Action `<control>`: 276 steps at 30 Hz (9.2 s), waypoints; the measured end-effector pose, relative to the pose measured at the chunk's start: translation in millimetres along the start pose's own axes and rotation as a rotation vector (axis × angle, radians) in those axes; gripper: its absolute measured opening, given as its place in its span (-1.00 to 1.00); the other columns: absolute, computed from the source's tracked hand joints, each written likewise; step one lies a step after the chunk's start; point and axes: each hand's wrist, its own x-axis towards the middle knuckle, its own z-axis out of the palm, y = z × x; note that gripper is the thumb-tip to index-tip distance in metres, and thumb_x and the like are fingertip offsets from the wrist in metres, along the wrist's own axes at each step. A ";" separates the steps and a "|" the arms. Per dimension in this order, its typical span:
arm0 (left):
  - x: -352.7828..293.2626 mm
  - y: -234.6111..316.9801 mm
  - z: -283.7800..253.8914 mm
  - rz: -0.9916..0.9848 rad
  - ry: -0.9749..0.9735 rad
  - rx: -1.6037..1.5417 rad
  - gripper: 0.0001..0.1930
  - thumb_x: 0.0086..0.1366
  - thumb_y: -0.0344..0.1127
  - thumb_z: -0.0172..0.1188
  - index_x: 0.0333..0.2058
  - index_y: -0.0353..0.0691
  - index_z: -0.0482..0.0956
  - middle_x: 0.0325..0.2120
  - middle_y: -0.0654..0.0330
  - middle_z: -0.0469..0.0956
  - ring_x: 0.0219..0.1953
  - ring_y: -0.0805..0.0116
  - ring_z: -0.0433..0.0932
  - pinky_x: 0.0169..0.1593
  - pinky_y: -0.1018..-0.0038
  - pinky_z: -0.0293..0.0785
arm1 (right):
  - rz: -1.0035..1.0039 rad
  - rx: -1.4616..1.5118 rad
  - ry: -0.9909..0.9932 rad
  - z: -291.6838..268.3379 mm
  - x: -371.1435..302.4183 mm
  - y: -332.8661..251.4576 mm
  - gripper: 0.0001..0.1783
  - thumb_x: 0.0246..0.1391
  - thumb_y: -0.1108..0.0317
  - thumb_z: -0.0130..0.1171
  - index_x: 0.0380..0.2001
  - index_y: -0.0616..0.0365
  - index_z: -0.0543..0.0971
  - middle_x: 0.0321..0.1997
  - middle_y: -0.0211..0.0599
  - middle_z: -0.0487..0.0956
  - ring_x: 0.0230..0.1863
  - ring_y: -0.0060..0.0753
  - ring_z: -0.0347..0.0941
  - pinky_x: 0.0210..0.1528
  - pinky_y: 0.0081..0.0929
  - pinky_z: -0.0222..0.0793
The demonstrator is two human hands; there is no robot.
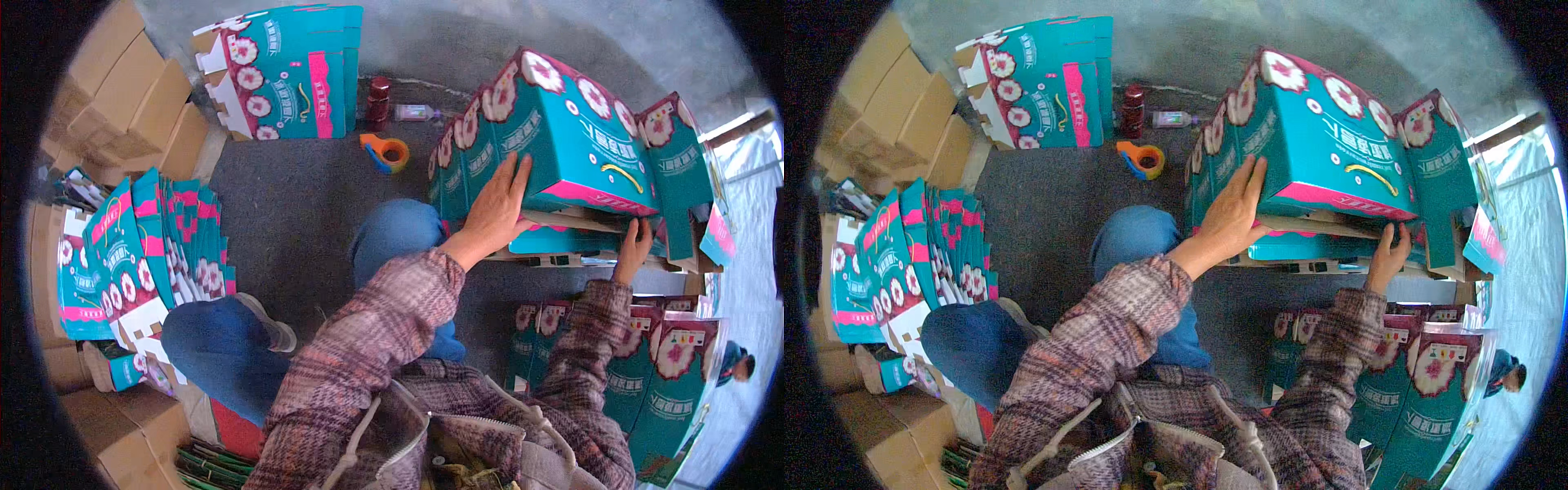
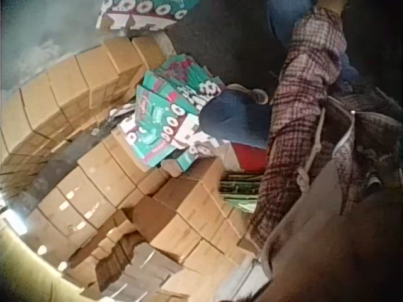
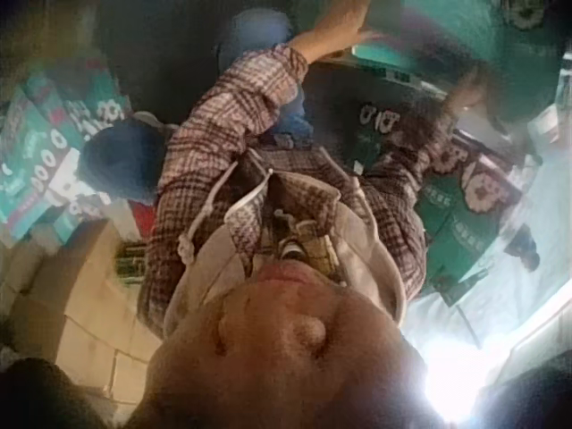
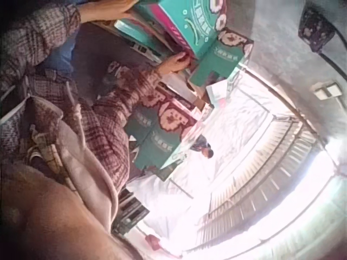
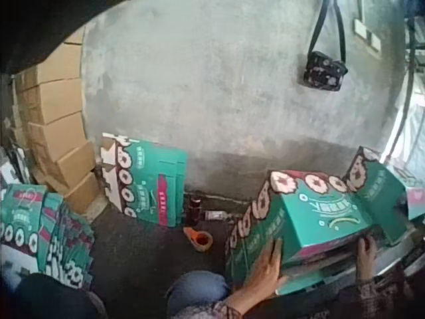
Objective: The person is folding and stacking cardboard boxes for carrot packaging.
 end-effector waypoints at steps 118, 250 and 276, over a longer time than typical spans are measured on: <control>-255.7 -66.7 -305.5 -0.955 0.580 0.026 -0.52 0.14 -0.39 -0.07 0.08 -0.33 0.31 -0.23 -0.07 0.53 -0.15 0.07 0.54 -0.05 0.23 0.41 | -0.483 0.694 -1.608 206.9 -264.8 -473.4 -0.64 0.24 0.20 -0.02 -0.34 0.36 0.52 -0.59 -0.33 0.50 -0.59 -0.58 0.46 -0.56 -0.54 0.45; -248.5 -88.5 -280.6 -0.703 0.019 0.883 -0.29 -0.01 -0.20 0.26 0.16 -0.22 0.28 0.10 -0.16 0.23 0.16 -0.07 0.19 0.14 0.11 0.21 | -1.737 0.463 -1.384 107.5 -292.8 -450.6 -0.70 -0.08 0.35 0.08 -0.23 0.22 0.47 -0.44 -0.23 0.49 -0.38 -0.18 0.47 -0.32 -0.31 0.39; -291.2 -4.1 -176.9 -0.554 0.289 0.628 -0.36 -0.01 -0.11 0.35 -0.03 -0.38 0.34 0.01 -0.13 0.28 0.06 -0.15 0.27 0.10 0.06 0.20 | -1.510 0.315 -1.028 201.4 -315.3 -458.6 -0.72 -0.17 0.24 0.22 -0.43 0.16 0.43 -0.43 -0.21 0.45 -0.31 -0.14 0.44 -0.29 -0.26 0.39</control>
